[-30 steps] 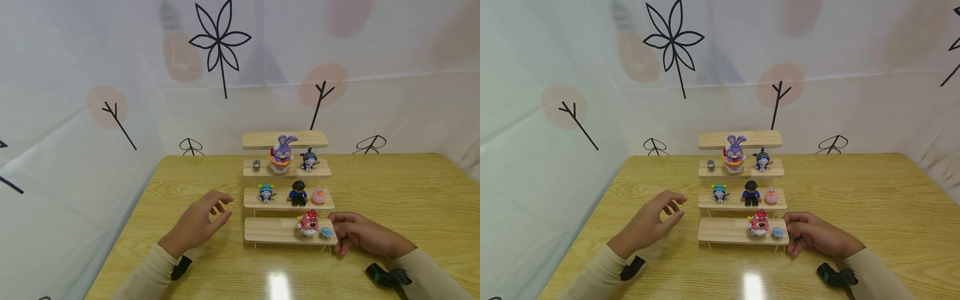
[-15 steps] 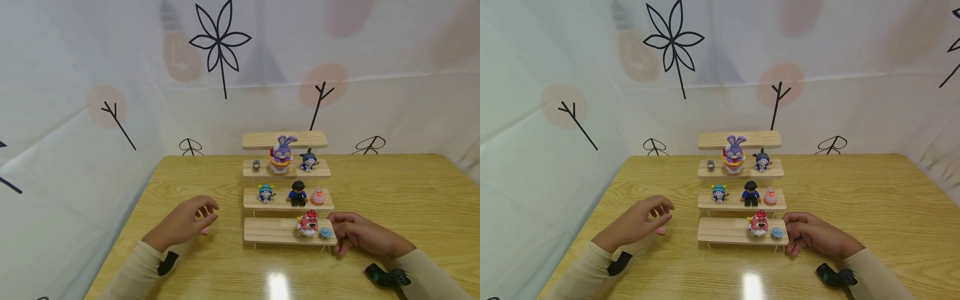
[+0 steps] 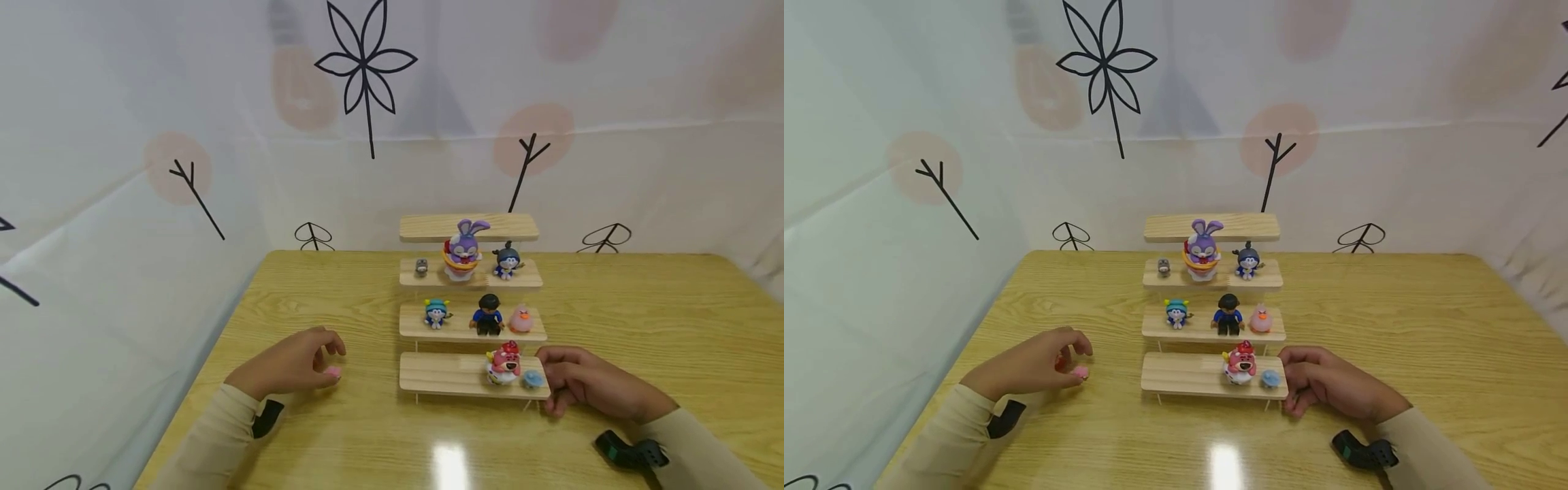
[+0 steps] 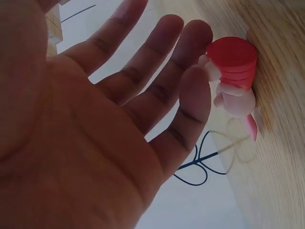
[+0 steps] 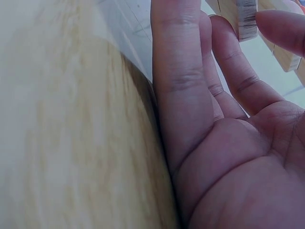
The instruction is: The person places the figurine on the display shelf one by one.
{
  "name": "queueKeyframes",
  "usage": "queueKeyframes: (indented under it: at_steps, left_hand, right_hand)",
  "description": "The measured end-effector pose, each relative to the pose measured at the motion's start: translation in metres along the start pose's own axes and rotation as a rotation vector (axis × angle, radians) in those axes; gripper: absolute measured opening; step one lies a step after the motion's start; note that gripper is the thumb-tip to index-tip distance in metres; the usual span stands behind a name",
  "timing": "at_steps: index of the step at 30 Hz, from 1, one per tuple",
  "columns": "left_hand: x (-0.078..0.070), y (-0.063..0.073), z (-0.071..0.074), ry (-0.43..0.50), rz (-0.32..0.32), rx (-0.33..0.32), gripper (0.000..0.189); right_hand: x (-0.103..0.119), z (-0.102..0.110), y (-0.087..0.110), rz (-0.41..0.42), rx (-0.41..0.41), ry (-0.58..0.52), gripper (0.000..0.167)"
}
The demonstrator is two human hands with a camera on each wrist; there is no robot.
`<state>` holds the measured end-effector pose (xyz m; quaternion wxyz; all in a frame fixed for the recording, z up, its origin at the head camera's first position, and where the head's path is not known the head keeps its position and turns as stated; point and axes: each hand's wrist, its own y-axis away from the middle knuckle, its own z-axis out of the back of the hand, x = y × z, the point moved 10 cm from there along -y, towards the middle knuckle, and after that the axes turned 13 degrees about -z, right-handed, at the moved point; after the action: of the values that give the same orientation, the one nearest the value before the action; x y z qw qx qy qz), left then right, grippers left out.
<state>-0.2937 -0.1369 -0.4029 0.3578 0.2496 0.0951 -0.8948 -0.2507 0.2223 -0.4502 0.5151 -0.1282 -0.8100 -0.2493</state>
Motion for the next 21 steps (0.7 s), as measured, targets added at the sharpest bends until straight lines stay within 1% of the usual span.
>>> queueKeyframes:
  at_steps: [4,7,10,16,21]
  left_hand:
    - [0.0016,0.0006,-0.0036,-0.015,-0.013,0.028,0.027]
    - [0.0013,0.0005,-0.0051,-0.022,-0.023,0.036,0.025]
    - [0.0012,0.0,-0.0051,-0.033,-0.028,0.036,0.023]
    - [0.0038,-0.0001,-0.0092,-0.033,-0.012,0.042,0.02]
    - [0.0077,-0.002,-0.0093,-0.049,0.002,0.021,0.016]
  right_hand:
    - [-0.0014,0.0013,-0.0006,-0.009,-0.026,0.015,0.033]
    - [-0.0007,0.0013,-0.0006,-0.002,-0.027,0.018,0.033]
    - [0.0009,0.0012,-0.0008,0.007,-0.022,0.015,0.034]
    - [-0.0017,0.0,-0.0012,0.003,-0.022,0.007,0.034]
    - [-0.0017,0.001,-0.0004,-0.015,-0.032,-0.001,0.031]
